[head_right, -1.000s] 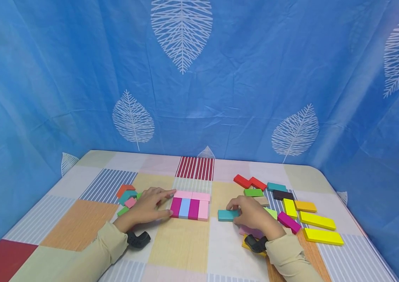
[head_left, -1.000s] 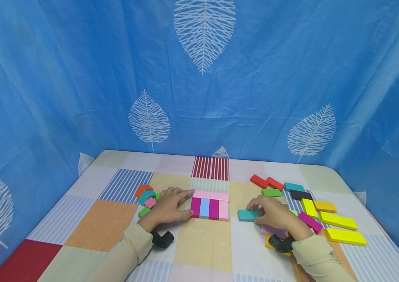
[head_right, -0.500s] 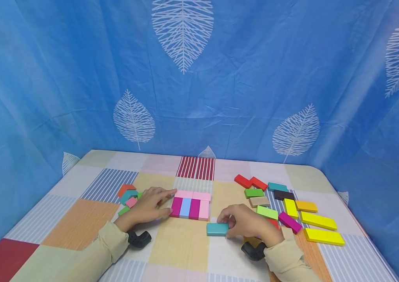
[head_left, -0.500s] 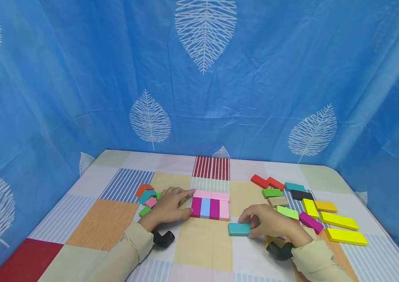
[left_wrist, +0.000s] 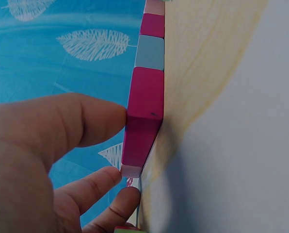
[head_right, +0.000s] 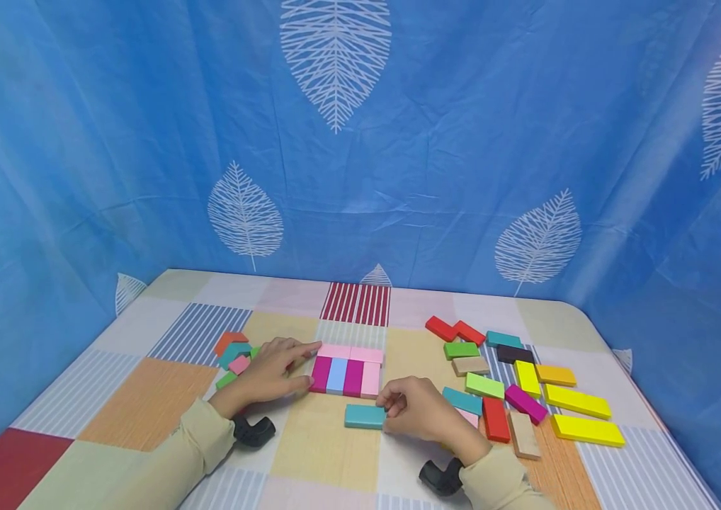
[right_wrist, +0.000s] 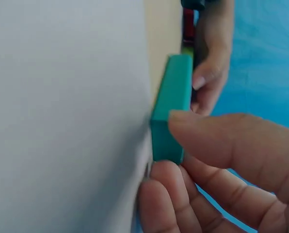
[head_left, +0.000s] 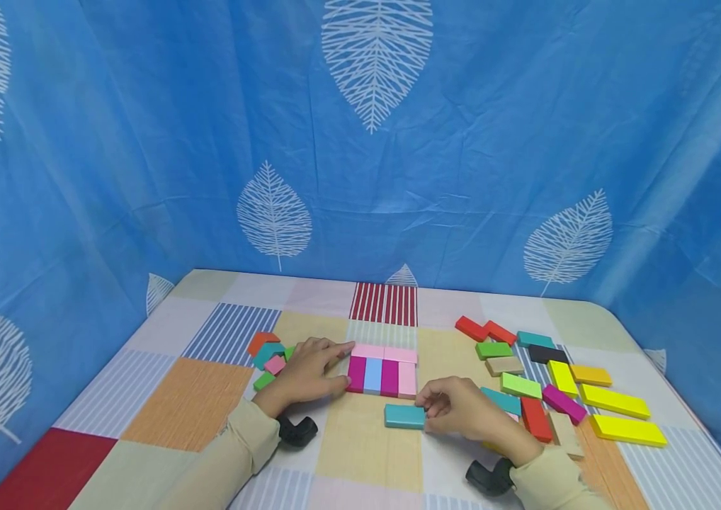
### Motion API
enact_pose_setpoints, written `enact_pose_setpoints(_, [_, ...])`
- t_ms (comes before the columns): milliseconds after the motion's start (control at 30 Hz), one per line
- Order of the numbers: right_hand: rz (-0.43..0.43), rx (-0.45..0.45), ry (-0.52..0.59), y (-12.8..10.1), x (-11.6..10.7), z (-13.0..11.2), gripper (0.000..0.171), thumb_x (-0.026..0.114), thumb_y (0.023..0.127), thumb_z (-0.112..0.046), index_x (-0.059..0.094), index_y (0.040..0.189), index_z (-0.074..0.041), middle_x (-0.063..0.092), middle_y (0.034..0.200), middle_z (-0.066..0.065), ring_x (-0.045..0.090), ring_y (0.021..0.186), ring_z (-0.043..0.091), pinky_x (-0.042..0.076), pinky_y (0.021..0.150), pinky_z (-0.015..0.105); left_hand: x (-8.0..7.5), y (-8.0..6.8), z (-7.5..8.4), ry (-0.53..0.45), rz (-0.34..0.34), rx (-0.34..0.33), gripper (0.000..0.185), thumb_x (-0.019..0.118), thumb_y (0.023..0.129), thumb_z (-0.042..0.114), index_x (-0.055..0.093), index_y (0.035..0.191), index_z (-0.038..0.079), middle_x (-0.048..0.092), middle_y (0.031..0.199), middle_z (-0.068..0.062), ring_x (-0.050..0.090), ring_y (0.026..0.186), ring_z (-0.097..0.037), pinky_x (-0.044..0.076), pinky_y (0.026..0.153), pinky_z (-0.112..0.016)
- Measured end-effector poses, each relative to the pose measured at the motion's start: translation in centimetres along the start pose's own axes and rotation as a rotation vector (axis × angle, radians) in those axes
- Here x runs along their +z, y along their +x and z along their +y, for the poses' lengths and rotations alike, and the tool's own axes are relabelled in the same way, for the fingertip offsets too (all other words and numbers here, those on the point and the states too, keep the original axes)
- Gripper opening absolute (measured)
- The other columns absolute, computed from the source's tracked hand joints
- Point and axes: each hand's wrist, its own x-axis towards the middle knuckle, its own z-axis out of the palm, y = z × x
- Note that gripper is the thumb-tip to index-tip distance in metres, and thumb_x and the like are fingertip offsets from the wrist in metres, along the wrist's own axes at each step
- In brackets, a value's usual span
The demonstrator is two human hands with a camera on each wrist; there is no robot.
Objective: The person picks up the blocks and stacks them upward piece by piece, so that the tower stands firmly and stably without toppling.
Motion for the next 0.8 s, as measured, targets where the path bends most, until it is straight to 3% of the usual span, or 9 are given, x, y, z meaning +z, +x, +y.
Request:
enact_pose_setpoints(233, [0.057, -0.085, -0.096, 1.0, 1.6, -0.7, 0.020, 0.088, 0.083, 0.001, 0.078, 0.100, -0.005, 0.068, 0.090, -0.008, 0.058, 0.076, 0.002, 0.054, 0.069, 0.021, -0.2, -0.1, 0.0, -0.007, 0.000, 0.008, 0.073, 0.073, 0.090, 0.038, 0.059, 0.157, 0.013, 0.063, 0.141, -0.016, 0.051, 0.132, -0.036, 0.040, 0.112, -0.061])
enact_pose_setpoints(800, [0.102, -0.094, -0.210, 3.6, 3.6, -3.1, 0.016, 0.088, 0.082, 0.002, 0.076, 0.091, -0.004, 0.063, 0.078, -0.006, 0.055, 0.071, 0.007, 0.051, 0.066, 0.022, -0.3, -0.1, 0.2, 0.005, 0.000, 0.002, 0.066, 0.071, 0.094, 0.032, 0.059, 0.157, 0.013, 0.063, 0.141, -0.016, 0.050, 0.135, -0.036, 0.039, 0.114, -0.060])
